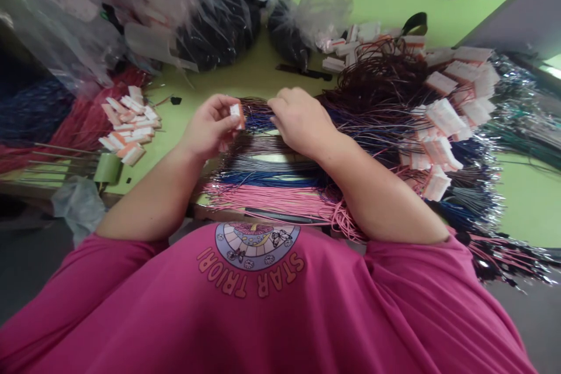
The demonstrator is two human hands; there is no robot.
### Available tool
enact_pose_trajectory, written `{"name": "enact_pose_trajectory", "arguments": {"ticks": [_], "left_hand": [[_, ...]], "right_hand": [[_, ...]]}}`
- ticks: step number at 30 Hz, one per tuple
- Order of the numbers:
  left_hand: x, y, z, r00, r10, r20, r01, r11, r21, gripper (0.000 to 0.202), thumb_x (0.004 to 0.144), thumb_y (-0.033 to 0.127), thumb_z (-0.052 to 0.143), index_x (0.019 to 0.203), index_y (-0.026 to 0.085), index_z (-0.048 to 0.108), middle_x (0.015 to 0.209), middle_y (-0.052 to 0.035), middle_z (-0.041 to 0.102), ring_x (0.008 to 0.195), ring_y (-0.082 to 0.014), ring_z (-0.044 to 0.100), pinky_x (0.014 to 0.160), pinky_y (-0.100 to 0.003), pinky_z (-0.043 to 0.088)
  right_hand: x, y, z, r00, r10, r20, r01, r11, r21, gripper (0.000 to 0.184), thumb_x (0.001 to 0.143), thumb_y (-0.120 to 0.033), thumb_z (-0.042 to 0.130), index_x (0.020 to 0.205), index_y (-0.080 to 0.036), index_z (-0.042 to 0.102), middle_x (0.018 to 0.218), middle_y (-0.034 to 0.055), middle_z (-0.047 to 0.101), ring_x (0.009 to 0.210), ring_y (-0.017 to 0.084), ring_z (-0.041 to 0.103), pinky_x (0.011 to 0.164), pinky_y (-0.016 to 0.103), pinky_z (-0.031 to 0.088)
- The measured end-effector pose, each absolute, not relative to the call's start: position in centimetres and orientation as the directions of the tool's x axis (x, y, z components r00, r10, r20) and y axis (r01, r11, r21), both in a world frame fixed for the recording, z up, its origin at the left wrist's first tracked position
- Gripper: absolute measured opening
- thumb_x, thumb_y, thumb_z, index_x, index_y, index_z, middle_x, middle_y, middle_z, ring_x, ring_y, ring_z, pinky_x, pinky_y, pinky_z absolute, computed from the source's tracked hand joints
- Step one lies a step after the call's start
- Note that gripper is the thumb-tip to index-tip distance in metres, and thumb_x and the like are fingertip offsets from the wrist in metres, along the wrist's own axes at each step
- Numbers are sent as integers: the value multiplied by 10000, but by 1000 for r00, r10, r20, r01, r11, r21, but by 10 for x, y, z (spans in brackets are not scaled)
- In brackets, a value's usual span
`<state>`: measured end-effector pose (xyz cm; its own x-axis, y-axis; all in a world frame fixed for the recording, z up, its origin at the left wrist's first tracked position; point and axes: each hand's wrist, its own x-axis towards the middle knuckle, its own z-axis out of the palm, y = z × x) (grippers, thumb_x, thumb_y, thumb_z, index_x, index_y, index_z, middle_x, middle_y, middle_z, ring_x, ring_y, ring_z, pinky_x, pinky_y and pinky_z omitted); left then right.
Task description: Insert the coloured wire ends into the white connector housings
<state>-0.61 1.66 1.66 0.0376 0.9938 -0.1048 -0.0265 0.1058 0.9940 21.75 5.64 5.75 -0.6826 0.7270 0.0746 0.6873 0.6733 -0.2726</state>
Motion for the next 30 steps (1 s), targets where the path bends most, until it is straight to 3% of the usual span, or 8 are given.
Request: {"name": "enact_pose_trajectory", "arguments": {"ticks": [4, 6, 9, 16, 20, 23, 26, 30], "left_hand": [[-9, 20, 15, 9, 991, -130, -2, 130, 992, 330, 810, 189, 729, 1096, 229, 568, 775, 4, 613, 551, -91, 492, 463, -208, 285], [-10, 20, 15, 9, 991, -133, 5, 133, 991, 350, 814, 184, 717, 1129, 226, 573, 791, -3, 606, 568, -98, 499, 487, -214, 295], [-11, 21, 15, 5, 992, -126, 25, 126, 992, 360, 811, 182, 712, 1147, 218, 587, 795, -11, 600, 585, -106, 507, 509, -222, 311], [-13, 21, 20, 0, 991, -137, 58, 137, 989, 353, 799, 167, 719, 1128, 215, 601, 785, -3, 628, 578, -108, 499, 506, -228, 336], [-14, 21, 22, 31, 992, -121, 39, 120, 992, 361, 781, 169, 743, 1113, 214, 607, 774, 4, 627, 593, -106, 515, 516, -223, 346], [-12, 20, 21, 75, 989, -125, 7, 125, 992, 371, 774, 162, 735, 1116, 211, 599, 776, 6, 620, 612, -105, 536, 537, -222, 373], [-11, 18, 20, 135, 981, -142, -40, 148, 988, 401, 762, 184, 745, 1131, 207, 588, 792, 8, 618, 603, -99, 542, 538, -224, 388], [-14, 18, 14, 222, 973, -58, 9, 57, 998, 420, 765, 257, 795, 1138, 216, 606, 839, -3, 655, 642, -107, 578, 553, -228, 407]], "right_hand": [[216, 48, 46, -760, 646, -72, 650, 749, -127, 333, 1001, -217, 478, 1041, -164, 804, 1071, 184, 771, 987, 296, 651, 816, 401, 421], [212, 46, 36, -775, 612, -156, 629, 769, -112, 293, 965, -183, 523, 1027, -168, 809, 1027, 172, 783, 914, 270, 664, 735, 375, 394], [210, 48, 31, -774, 610, -171, 631, 766, -124, 285, 955, -186, 539, 1031, -202, 813, 1058, 132, 791, 898, 240, 664, 691, 349, 354], [217, 57, 49, -743, 651, -155, 666, 696, -269, 226, 837, -149, 586, 911, -191, 795, 968, 82, 770, 847, 208, 621, 718, 326, 343], [219, 55, 57, -769, 613, -183, 625, 659, -418, 284, 790, -151, 613, 1023, -175, 773, 874, 52, 749, 745, 179, 568, 690, 301, 332], [215, 43, 61, -870, 479, -118, 450, 672, -588, 312, 841, -203, 624, 1127, -184, 749, 877, 23, 746, 740, 161, 571, 711, 280, 356], [209, 34, 57, -913, 408, 20, 287, 674, -681, 205, 912, -240, 596, 1036, -189, 750, 916, 26, 755, 787, 153, 602, 765, 273, 396], [207, 39, 45, -777, 601, 184, 334, 643, -689, 277, 965, -228, 505, 1007, -175, 774, 956, 33, 776, 851, 159, 643, 805, 276, 424]]}}
